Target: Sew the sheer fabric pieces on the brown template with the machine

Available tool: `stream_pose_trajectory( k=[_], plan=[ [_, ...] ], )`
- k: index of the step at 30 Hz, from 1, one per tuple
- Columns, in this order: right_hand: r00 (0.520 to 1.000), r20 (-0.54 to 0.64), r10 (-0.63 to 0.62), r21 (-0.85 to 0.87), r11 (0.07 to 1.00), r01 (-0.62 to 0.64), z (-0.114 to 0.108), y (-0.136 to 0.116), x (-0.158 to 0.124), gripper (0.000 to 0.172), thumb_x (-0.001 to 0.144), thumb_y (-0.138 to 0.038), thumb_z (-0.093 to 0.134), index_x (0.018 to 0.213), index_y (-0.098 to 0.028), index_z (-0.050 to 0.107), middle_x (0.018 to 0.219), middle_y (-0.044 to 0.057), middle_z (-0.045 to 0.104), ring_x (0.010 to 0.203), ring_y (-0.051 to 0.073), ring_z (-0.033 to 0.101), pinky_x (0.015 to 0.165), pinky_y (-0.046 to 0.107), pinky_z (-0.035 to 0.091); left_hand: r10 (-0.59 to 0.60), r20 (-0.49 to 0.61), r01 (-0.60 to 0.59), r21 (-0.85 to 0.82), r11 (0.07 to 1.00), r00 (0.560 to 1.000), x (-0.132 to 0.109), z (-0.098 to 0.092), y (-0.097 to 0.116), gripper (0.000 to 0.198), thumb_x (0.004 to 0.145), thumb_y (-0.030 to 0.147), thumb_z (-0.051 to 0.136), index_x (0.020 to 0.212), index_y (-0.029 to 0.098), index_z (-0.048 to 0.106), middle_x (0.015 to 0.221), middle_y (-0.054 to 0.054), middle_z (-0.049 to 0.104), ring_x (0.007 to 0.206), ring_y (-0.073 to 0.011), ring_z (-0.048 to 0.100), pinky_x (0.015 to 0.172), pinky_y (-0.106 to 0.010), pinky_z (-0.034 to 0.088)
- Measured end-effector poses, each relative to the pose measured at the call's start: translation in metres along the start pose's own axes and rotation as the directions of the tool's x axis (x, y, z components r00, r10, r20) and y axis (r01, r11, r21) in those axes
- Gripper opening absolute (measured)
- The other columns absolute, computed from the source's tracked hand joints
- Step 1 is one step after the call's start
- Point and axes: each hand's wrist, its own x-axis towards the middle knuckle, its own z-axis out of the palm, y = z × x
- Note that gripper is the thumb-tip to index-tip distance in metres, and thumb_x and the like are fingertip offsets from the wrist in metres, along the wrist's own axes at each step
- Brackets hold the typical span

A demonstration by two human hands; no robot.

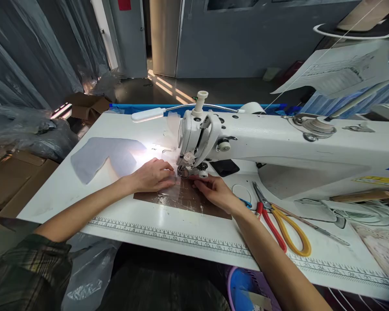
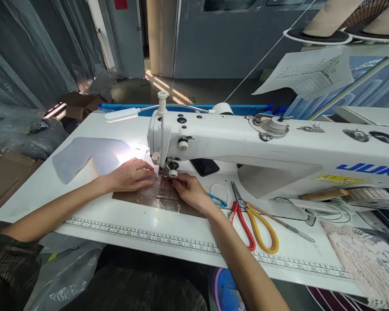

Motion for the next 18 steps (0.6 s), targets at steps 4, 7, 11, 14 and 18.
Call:
stream_pose_trajectory(
  k=[4, 7, 11, 14, 18],
  plan=[
    [0.99, 0.129, 0.046, -0.139, 0.99, -0.028, -0.009, -0.008, 0.006, 0.032, 0.087, -0.032, 0.046, 0.09, -0.015, 0.074, 0.066, 0.004, 0.065, 0.058, 0.017, 0.057, 0.051, 0.028, 0.044, 0.054, 0.114, -0.057, 0.025, 0.998, 0.992, -0.005, 0.001, 0.011, 0.031, 0.097, 0.037, 0.052, 0.116, 0.015, 0.063, 0.113, -0.011, 0.065, 0.089, -0.0213, 0.062, 0.077, -0.035, 0.046],
    [0.996, 0.087, -0.026, -0.213, 0.976, 0.044, -0.009, -0.009, 0.006, 0.032, 0.087, -0.03, 0.047, 0.095, -0.016, 0.074, 0.074, 0.005, 0.068, 0.067, 0.019, 0.061, 0.058, 0.03, 0.048, 0.034, 0.104, -0.039, 0.042, 0.998, 0.994, -0.01, 0.003, 0.012, 0.032, 0.098, 0.037, 0.052, 0.12, 0.016, 0.062, 0.117, -0.012, 0.064, 0.092, -0.0221, 0.062, 0.076, -0.035, 0.045],
    [0.995, 0.001, -0.101, -0.187, 0.977, 0.099, -0.002, -0.006, 0.001, 0.032, 0.088, -0.029, 0.047, 0.1, -0.019, 0.075, 0.083, 0.005, 0.071, 0.075, 0.019, 0.064, 0.066, 0.03, 0.051, 0.066, 0.036, -0.068, 0.035, 0.997, 0.997, -0.013, -0.004, 0.003, 0.039, 0.098, 0.041, 0.05, 0.125, 0.014, 0.057, 0.124, -0.016, 0.062, 0.098, -0.0235, 0.063, 0.078, -0.037, 0.048],
    [0.99, -0.073, -0.12, -0.212, 0.972, 0.102, 0.006, -0.005, -0.003, 0.032, 0.087, -0.025, 0.047, 0.104, -0.018, 0.074, 0.084, 0.005, 0.071, 0.073, 0.018, 0.064, 0.069, 0.031, 0.053, 0.087, -0.047, -0.085, 0.044, 0.995, 0.995, -0.01, -0.009, -0.003, 0.025, 0.1, 0.03, 0.047, 0.109, 0.014, 0.064, 0.112, -0.012, 0.069, 0.09, -0.0198, 0.065, 0.074, -0.034, 0.049],
    [0.974, -0.094, -0.208, -0.313, 0.935, 0.17, 0.017, -0.002, -0.008, 0.037, 0.087, -0.017, 0.046, 0.113, -0.021, 0.072, 0.095, 0.008, 0.07, 0.083, 0.021, 0.066, 0.076, 0.036, 0.055, 0.152, -0.116, -0.147, 0.05, 0.988, 0.982, -0.008, -0.003, 0.0, 0.024, 0.097, 0.019, 0.047, 0.084, 0.015, 0.068, 0.092, -0.008, 0.073, 0.075, -0.016, 0.066, 0.066, -0.031, 0.051]
  ],
)
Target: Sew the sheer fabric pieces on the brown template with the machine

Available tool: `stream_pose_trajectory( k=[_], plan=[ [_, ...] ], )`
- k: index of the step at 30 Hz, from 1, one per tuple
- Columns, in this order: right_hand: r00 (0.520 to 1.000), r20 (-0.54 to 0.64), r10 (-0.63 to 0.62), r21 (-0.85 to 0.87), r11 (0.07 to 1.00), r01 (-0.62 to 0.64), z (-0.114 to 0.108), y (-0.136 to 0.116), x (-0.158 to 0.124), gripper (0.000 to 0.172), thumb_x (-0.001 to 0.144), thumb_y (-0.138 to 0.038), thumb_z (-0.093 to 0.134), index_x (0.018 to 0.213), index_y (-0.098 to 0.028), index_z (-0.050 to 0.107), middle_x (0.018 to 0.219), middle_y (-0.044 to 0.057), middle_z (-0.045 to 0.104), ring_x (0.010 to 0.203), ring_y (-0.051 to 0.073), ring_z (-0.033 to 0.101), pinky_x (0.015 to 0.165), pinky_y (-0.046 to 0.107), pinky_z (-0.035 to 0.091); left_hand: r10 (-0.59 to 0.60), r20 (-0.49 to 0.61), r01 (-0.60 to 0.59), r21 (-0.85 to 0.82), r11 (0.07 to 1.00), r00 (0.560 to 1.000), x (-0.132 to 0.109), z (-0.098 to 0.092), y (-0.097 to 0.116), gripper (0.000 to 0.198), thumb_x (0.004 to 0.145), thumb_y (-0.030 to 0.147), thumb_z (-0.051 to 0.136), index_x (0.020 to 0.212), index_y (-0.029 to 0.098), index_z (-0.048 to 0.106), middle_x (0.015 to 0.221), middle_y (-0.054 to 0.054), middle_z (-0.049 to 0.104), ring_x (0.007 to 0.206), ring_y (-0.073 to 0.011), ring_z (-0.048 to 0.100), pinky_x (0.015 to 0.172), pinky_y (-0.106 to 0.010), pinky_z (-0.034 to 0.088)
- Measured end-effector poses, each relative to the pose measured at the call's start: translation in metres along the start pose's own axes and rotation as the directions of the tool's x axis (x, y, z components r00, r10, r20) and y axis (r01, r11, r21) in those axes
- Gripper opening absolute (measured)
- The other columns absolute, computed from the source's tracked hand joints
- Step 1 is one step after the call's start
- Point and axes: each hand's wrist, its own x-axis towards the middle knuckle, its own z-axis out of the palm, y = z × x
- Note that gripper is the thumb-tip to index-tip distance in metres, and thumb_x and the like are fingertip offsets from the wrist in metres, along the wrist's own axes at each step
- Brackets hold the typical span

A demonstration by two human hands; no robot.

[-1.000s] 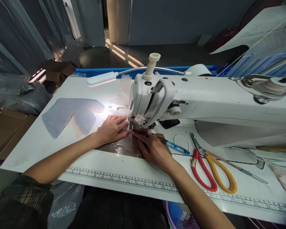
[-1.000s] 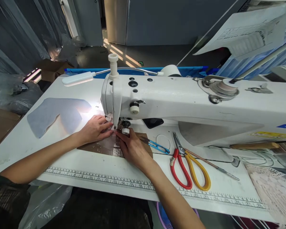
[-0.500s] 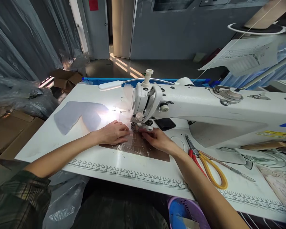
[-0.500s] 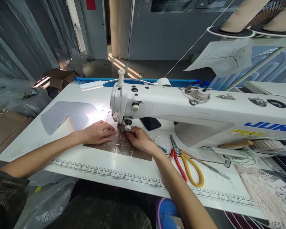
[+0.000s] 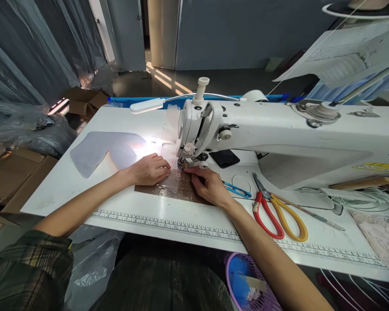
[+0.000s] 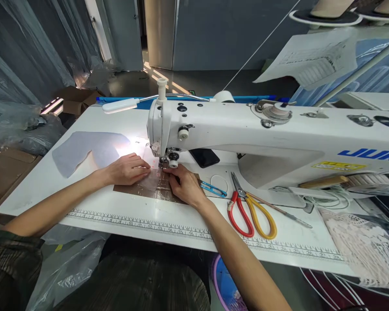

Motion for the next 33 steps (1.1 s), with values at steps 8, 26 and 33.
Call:
stream_pose_trajectory(
  k=[8, 26, 33],
  plan=[
    [0.975, 0.075, -0.211, -0.175, 0.959, 0.221, 0.008, 0.006, -0.01, 0.04, 0.092, -0.019, 0.047, 0.126, -0.028, 0.065, 0.11, 0.011, 0.061, 0.1, 0.023, 0.061, 0.085, 0.043, 0.055, 0.066, -0.081, -0.083, -0.239, 0.967, 0.995, -0.004, 0.007, 0.018, 0.018, 0.085, 0.02, 0.053, 0.086, 0.018, 0.071, 0.091, -0.006, 0.075, 0.078, -0.0177, 0.068, 0.067, -0.034, 0.056],
    [0.95, 0.081, -0.301, -0.174, 0.935, 0.31, 0.004, 0.001, -0.011, 0.034, 0.091, -0.019, 0.05, 0.116, -0.024, 0.072, 0.109, 0.013, 0.06, 0.1, 0.025, 0.059, 0.084, 0.044, 0.054, 0.062, 0.014, -0.057, -0.234, 0.97, 0.998, -0.001, 0.002, 0.029, 0.018, 0.083, 0.023, 0.054, 0.085, 0.019, 0.072, 0.101, -0.006, 0.072, 0.082, -0.0206, 0.062, 0.077, -0.04, 0.046],
    [0.955, 0.096, -0.28, -0.205, 0.933, 0.294, 0.004, 0.001, -0.011, 0.034, 0.09, -0.018, 0.052, 0.116, -0.027, 0.072, 0.111, 0.011, 0.06, 0.098, 0.024, 0.059, 0.083, 0.042, 0.054, 0.133, 0.037, -0.113, -0.329, 0.937, 0.99, 0.009, 0.005, 0.021, 0.016, 0.076, 0.02, 0.053, 0.073, 0.018, 0.068, 0.085, -0.004, 0.072, 0.07, -0.0176, 0.06, 0.072, -0.035, 0.047]
  ],
)
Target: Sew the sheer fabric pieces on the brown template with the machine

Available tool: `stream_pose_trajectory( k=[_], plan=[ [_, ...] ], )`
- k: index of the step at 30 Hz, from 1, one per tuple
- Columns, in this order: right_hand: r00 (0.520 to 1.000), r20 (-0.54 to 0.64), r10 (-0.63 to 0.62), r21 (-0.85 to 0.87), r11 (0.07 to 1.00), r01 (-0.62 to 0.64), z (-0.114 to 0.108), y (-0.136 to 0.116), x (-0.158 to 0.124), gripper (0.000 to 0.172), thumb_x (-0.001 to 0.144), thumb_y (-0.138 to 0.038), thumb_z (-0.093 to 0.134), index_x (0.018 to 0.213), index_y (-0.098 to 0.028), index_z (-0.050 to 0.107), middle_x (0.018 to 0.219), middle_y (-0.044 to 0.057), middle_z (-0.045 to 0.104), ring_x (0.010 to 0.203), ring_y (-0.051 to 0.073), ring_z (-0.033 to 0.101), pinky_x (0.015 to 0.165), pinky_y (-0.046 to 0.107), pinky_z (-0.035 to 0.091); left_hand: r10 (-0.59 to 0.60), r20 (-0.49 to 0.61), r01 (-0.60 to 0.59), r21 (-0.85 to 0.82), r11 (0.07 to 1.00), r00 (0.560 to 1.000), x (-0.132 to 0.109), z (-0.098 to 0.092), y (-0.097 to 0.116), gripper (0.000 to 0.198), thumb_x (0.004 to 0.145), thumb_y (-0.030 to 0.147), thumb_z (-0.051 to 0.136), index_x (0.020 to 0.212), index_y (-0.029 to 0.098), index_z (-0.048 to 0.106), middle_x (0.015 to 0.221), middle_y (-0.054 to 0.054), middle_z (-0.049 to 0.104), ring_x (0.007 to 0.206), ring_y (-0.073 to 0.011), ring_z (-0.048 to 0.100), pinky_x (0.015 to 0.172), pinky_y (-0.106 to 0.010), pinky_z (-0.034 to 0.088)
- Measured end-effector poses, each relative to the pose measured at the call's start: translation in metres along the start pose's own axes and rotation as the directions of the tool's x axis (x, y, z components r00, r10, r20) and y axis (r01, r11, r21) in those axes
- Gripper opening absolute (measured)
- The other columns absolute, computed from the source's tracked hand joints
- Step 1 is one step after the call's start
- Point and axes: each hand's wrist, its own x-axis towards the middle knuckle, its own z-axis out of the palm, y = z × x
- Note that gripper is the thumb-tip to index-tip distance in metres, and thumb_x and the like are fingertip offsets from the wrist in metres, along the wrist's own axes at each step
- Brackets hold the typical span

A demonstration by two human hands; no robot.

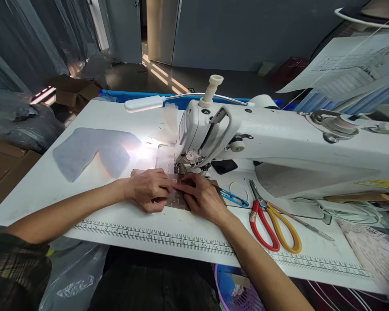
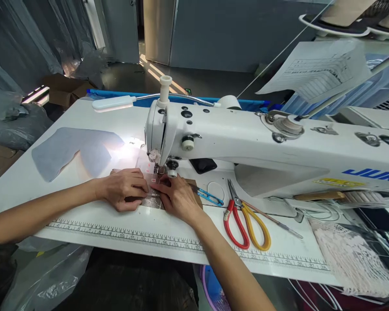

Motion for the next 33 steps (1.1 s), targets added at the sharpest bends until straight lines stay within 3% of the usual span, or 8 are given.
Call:
stream_pose_trajectory(
  k=[7, 18, 24, 30, 33],
  plan=[
    [0.997, 0.06, 0.05, -0.052, 0.998, -0.047, -0.003, -0.004, 0.001, 0.037, 0.091, -0.018, 0.051, 0.123, -0.026, 0.068, 0.113, 0.012, 0.06, 0.097, 0.024, 0.06, 0.08, 0.04, 0.054, -0.004, -0.046, 0.004, -0.009, 1.0, 0.999, -0.004, 0.003, -0.006, 0.02, 0.076, 0.025, 0.053, 0.085, 0.018, 0.069, 0.088, -0.006, 0.072, 0.073, -0.0196, 0.059, 0.074, -0.038, 0.048],
    [0.974, 0.148, 0.169, -0.247, 0.96, -0.129, -0.005, -0.013, 0.013, 0.043, 0.089, -0.019, 0.046, 0.129, -0.023, 0.063, 0.108, 0.014, 0.065, 0.083, 0.024, 0.063, 0.061, 0.032, 0.048, -0.053, -0.022, 0.055, 0.096, 0.994, 0.998, -0.006, 0.006, -0.011, 0.024, 0.08, 0.03, 0.053, 0.09, 0.014, 0.069, 0.094, -0.008, 0.07, 0.073, -0.0202, 0.057, 0.073, -0.038, 0.045],
    [0.989, 0.092, 0.115, -0.166, 0.981, -0.098, -0.004, -0.013, 0.01, 0.04, 0.092, -0.019, 0.042, 0.127, -0.018, 0.063, 0.107, 0.016, 0.066, 0.093, 0.025, 0.063, 0.071, 0.034, 0.051, -0.086, -0.001, 0.085, 0.15, 0.985, 0.996, -0.005, 0.008, -0.013, 0.026, 0.083, 0.032, 0.052, 0.092, 0.014, 0.068, 0.102, -0.009, 0.07, 0.075, -0.0203, 0.057, 0.074, -0.039, 0.045],
    [0.986, 0.09, 0.14, -0.215, 0.97, -0.118, -0.002, -0.012, 0.012, 0.041, 0.094, -0.02, 0.043, 0.132, -0.018, 0.06, 0.099, 0.016, 0.067, 0.083, 0.025, 0.064, 0.065, 0.035, 0.05, -0.121, -0.026, 0.124, 0.2, 0.972, 0.992, -0.006, 0.012, -0.015, 0.028, 0.085, 0.029, 0.049, 0.097, 0.011, 0.068, 0.101, -0.012, 0.069, 0.075, -0.0197, 0.056, 0.075, -0.037, 0.047],
    [0.99, 0.078, 0.121, -0.173, 0.979, -0.106, -0.004, -0.013, 0.011, 0.04, 0.093, -0.017, 0.045, 0.129, -0.017, 0.062, 0.102, 0.015, 0.067, 0.086, 0.024, 0.065, 0.069, 0.036, 0.053, -0.149, 0.002, 0.146, 0.206, 0.968, 0.989, -0.005, 0.011, -0.014, 0.028, 0.086, 0.03, 0.05, 0.098, 0.012, 0.068, 0.103, -0.012, 0.068, 0.078, -0.0203, 0.057, 0.077, -0.037, 0.047]
  ],
)
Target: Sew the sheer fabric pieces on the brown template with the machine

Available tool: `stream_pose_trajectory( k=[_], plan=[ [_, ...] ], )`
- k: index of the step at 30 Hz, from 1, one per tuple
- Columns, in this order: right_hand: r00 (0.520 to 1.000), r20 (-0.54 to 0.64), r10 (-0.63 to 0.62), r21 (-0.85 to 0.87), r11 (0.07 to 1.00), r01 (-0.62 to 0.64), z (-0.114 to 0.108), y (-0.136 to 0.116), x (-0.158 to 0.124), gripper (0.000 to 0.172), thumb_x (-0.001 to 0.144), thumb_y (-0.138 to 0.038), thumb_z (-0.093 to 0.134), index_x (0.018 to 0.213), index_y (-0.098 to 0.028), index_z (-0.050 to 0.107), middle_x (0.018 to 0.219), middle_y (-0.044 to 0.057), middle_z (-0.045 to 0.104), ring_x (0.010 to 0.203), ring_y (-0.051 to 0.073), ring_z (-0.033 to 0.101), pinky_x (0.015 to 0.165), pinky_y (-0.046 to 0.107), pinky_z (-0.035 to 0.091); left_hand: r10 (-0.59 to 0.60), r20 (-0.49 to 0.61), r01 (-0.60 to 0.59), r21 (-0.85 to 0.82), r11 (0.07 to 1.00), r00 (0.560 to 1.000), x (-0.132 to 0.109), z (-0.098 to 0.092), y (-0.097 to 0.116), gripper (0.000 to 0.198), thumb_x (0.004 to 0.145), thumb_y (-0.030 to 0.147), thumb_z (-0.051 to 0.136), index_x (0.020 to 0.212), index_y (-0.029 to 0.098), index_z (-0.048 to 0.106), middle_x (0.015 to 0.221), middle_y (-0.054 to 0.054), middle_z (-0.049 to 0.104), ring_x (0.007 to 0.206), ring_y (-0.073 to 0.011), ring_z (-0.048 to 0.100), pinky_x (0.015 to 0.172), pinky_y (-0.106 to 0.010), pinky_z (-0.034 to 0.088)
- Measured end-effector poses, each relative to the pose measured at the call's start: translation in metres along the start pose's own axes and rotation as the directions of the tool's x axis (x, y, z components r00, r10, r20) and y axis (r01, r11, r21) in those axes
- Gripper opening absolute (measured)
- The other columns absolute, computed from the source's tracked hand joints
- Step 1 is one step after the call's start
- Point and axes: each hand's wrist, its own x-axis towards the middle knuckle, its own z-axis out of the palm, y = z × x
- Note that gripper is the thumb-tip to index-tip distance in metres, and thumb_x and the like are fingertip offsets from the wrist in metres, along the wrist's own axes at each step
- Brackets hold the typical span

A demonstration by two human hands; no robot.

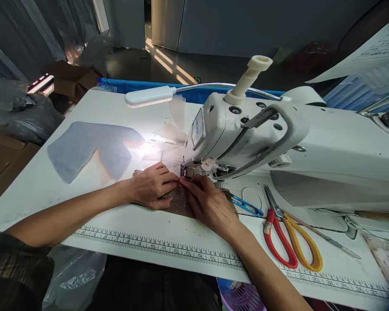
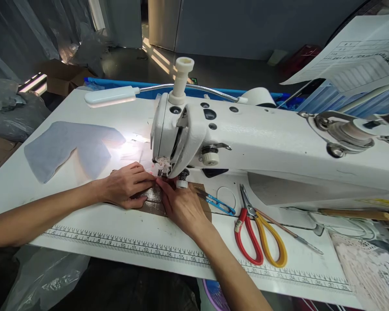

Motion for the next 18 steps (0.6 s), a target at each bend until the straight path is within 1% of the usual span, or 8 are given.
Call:
stream_pose_trajectory(
  k=[3, 5, 8, 11, 14, 16, 18],
  plan=[
    [0.999, -0.019, -0.035, 0.034, 0.999, 0.036, -0.002, -0.001, -0.002, 0.037, 0.09, -0.014, 0.047, 0.122, -0.017, 0.066, 0.108, 0.016, 0.065, 0.094, 0.026, 0.064, 0.075, 0.037, 0.055, -0.027, 0.029, 0.027, 0.015, 1.0, 0.999, 0.002, -0.002, 0.0, 0.029, 0.086, 0.031, 0.051, 0.1, 0.011, 0.068, 0.106, -0.011, 0.069, 0.08, -0.0211, 0.057, 0.077, -0.038, 0.046],
    [0.999, -0.021, -0.046, 0.018, 0.999, 0.046, -0.003, -0.001, -0.002, 0.036, 0.089, -0.014, 0.048, 0.119, -0.017, 0.067, 0.107, 0.016, 0.065, 0.094, 0.027, 0.064, 0.074, 0.038, 0.055, -0.038, 0.055, 0.036, 0.024, 0.999, 0.998, 0.004, -0.003, -0.001, 0.031, 0.086, 0.032, 0.051, 0.101, 0.011, 0.068, 0.107, -0.012, 0.069, 0.081, -0.0217, 0.058, 0.077, -0.039, 0.045],
    [0.999, -0.005, -0.036, 0.0, 0.999, 0.036, -0.002, -0.002, 0.001, 0.036, 0.091, -0.015, 0.047, 0.121, -0.015, 0.066, 0.104, 0.016, 0.066, 0.091, 0.027, 0.064, 0.075, 0.039, 0.054, -0.021, 0.089, 0.018, 0.035, 0.999, 0.996, 0.007, -0.004, -0.006, 0.033, 0.086, 0.035, 0.052, 0.1, 0.01, 0.069, 0.106, -0.012, 0.068, 0.081, -0.0224, 0.057, 0.077, -0.04, 0.044],
    [1.0, 0.028, 0.005, -0.017, 1.0, -0.004, -0.002, -0.003, 0.004, 0.038, 0.093, -0.017, 0.044, 0.123, -0.014, 0.066, 0.105, 0.018, 0.067, 0.089, 0.027, 0.065, 0.073, 0.039, 0.054, -0.001, 0.093, -0.002, 0.028, 1.0, 0.996, 0.009, -0.005, -0.012, 0.033, 0.085, 0.036, 0.053, 0.098, 0.011, 0.069, 0.105, -0.012, 0.067, 0.079, -0.022, 0.056, 0.074, -0.04, 0.044],
    [0.994, 0.087, 0.065, -0.038, 0.997, -0.062, -0.002, -0.003, 0.006, 0.04, 0.093, -0.019, 0.043, 0.127, -0.015, 0.064, 0.105, 0.019, 0.068, 0.08, 0.027, 0.066, 0.069, 0.039, 0.054, -0.007, 0.094, 0.006, 0.014, 1.0, 0.996, 0.01, -0.005, -0.018, 0.034, 0.085, 0.039, 0.053, 0.098, 0.012, 0.069, 0.105, -0.012, 0.067, 0.079, -0.0217, 0.055, 0.073, -0.039, 0.043],
    [0.989, 0.109, 0.102, 0.002, 0.995, -0.102, -0.004, -0.001, 0.005, 0.041, 0.093, -0.021, 0.044, 0.13, -0.018, 0.062, 0.107, 0.017, 0.068, 0.08, 0.026, 0.067, 0.07, 0.038, 0.055, -0.021, 0.097, 0.02, 0.007, 1.0, 0.995, 0.01, -0.005, -0.02, 0.035, 0.085, 0.039, 0.052, 0.101, 0.013, 0.069, 0.106, -0.012, 0.067, 0.079, -0.022, 0.055, 0.074, -0.039, 0.043],
    [0.986, 0.11, 0.122, 0.106, 0.985, -0.134, -0.008, 0.002, 0.004, 0.041, 0.094, -0.023, 0.043, 0.131, -0.022, 0.061, 0.112, 0.015, 0.067, 0.087, 0.025, 0.068, 0.073, 0.037, 0.056, -0.032, 0.101, 0.032, 0.003, 0.999, 0.994, 0.01, -0.004, -0.022, 0.036, 0.085, 0.04, 0.052, 0.103, 0.013, 0.069, 0.108, -0.012, 0.067, 0.08, -0.0222, 0.055, 0.074, -0.039, 0.043]
  ],
)
